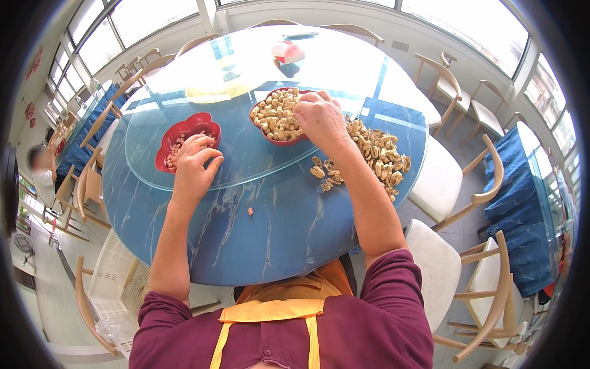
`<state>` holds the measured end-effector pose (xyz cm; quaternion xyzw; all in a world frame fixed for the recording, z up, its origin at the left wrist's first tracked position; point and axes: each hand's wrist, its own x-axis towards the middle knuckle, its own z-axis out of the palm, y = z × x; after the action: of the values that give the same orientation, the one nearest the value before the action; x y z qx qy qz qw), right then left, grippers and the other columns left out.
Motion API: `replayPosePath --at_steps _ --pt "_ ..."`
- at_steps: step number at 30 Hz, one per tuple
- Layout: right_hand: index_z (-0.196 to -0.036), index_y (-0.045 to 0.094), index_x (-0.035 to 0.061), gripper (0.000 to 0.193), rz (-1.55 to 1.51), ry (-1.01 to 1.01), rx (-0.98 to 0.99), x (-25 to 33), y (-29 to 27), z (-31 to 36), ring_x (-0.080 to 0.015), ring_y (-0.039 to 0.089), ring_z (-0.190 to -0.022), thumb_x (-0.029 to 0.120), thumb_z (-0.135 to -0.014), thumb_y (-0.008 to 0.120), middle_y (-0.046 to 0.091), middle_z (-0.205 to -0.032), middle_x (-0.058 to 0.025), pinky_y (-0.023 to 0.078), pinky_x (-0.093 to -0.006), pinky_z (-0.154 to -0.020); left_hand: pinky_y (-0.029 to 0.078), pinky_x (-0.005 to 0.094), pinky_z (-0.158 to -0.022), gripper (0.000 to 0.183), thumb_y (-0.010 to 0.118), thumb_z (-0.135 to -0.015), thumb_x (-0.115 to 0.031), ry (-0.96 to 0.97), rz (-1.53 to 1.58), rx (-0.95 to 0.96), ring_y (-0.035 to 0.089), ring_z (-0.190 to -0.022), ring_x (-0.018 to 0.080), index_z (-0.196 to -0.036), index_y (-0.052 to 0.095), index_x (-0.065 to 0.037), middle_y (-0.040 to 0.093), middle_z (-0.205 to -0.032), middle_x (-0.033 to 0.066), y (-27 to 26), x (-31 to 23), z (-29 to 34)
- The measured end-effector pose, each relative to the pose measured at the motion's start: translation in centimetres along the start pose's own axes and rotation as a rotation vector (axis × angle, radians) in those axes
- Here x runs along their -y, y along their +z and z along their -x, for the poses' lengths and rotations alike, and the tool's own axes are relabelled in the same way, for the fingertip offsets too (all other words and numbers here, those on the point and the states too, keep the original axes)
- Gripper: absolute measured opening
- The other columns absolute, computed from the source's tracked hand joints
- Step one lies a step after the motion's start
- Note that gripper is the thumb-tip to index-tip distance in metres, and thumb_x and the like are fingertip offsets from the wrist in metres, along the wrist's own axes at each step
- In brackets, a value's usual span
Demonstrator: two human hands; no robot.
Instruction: The person sits at a round table and repeatedly picks peanuts from a red bowl, cracks them by hand, and places the kernels into a second red bowl while discarding shells onto the table. The process continues throughout the clip with consistent hand motions.
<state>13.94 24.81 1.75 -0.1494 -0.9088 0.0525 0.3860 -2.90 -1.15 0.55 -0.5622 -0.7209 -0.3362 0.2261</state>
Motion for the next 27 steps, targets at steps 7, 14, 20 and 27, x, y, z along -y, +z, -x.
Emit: replayPosePath --at_steps 7,14,20,27 --pt "-0.090 0.074 0.0133 0.014 -0.062 -0.041 -0.118 1.2 1.5 -0.5 -0.0243 0.056 -0.109 0.023 -0.085 0.066 0.068 -0.106 -0.0017 0.042 -0.0438 -0.093 0.040 0.0435 -0.101 0.007 0.075 -0.077 -0.012 -0.002 0.030 0.003 0.054 -0.118 0.0290 -0.080 0.071 -0.006 0.065 -0.110 0.0085 0.2 -0.5 0.1" --pt "-0.089 0.074 0.0118 0.012 0.072 -0.065 0.123 3.1 2.9 -1.3 -0.0216 0.059 -0.105 0.021 -0.084 0.069 0.071 -0.092 0.0025 0.038 -0.0458 -0.097 0.043 0.0414 -0.100 0.009 0.076 -0.078 -0.011 0.023 0.044 0.031 0.056 -0.117 0.0306 -0.082 0.072 -0.004 0.066 -0.109 0.0113 0.2 -1.5 0.0" --pt "-0.086 0.072 0.0079 0.013 -0.146 -0.024 -0.041 4.4 1.4 -1.1 -0.0205 0.063 -0.096 0.019 -0.080 0.074 0.071 -0.090 -0.0035 0.045 -0.0399 -0.090 0.048 0.0360 -0.092 0.019 0.074 -0.084 -0.016 -0.069 0.248 0.083 0.060 -0.110 0.0245 -0.099 0.071 -0.005 0.067 -0.109 0.0089 0.3 -2.2 0.0" --pt "-0.087 0.070 0.0036 0.021 -0.834 0.257 0.307 9.2 -0.7 0.3 -0.0117 0.058 -0.075 0.023 -0.081 0.076 0.068 -0.082 -0.0023 0.048 -0.0280 -0.071 0.050 0.0227 -0.074 0.033 0.062 -0.098 -0.032 -0.610 1.145 0.310 0.062 -0.087 0.0081 -0.114 0.066 -0.003 0.067 -0.100 0.0026 0.2 -3.7 -0.1"
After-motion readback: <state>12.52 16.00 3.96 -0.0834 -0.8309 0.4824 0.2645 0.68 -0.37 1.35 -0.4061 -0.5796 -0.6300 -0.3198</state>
